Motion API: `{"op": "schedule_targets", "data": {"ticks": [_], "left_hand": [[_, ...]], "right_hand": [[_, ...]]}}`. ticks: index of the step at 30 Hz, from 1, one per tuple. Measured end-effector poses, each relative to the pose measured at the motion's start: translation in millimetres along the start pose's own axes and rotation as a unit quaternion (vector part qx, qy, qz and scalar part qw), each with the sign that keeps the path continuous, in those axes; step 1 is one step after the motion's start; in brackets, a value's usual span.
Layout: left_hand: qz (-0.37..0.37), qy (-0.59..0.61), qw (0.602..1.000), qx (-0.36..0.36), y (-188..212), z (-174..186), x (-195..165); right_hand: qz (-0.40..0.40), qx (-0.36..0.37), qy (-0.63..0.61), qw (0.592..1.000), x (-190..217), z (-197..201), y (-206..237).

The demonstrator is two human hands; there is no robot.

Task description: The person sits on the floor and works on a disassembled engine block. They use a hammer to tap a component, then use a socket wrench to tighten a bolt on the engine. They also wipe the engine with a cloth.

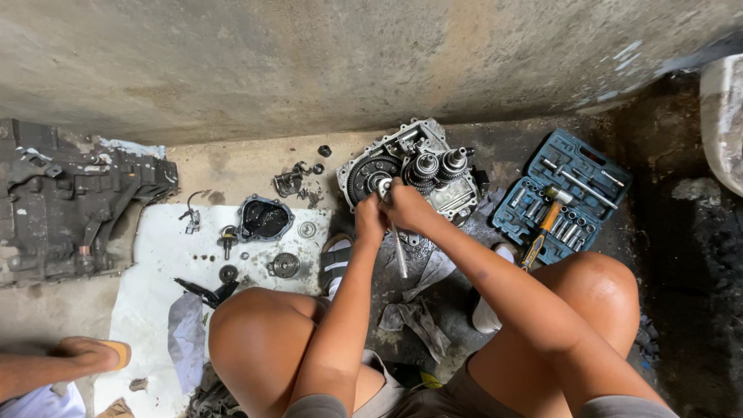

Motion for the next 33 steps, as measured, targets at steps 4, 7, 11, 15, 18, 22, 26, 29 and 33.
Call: {"op": "schedule_targets", "data": {"ticks": [4,7,11,15,18,22,26,29,33], "left_hand": [[-0.029,-0.022,0.999,-0.040,-1,7,-9],[-0.010,-0.010,1.000,-0.024,-3,8,-11],[-0.015,-0.009,1.000,-0.014,-2,6,-13],[-0.110,-0.026,0.993,-0.035,6,6,-26],[-0.069,-0.002,0.997,-0.036,4,7,-20],[-0.029,-0.003,0.999,-0.041,1,9,-16],[-0.048,-0.005,0.998,-0.032,1,7,-18],[-0.060,-0.013,0.997,-0.041,4,7,-19],[-0.021,-0.046,0.999,0.000,3,1,-14]], "right_hand": [[0.080,-0.024,0.134,0.987,16,11,6],[0.199,-0.093,0.316,0.923,34,27,15],[0.180,-0.085,0.304,0.932,25,30,10],[0.027,-0.025,0.008,0.999,-1,14,1],[0.062,-0.064,0.016,0.996,5,15,1],[0.106,-0.064,0.187,0.975,17,24,8],[0.215,-0.139,0.297,0.920,33,40,16],[0.121,-0.045,0.184,0.974,11,29,7],[0.036,-0.017,0.021,0.999,-4,8,1]]}}
Point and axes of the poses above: each hand's wrist, its own y-axis away from the middle knuckle, its own z-axis out of the back of the hand, x = y × z, the point moved 7 cm from there along -y, towards the middle knuckle, and after that the axes turned 14 degrees about z, right-handed, at the moved point
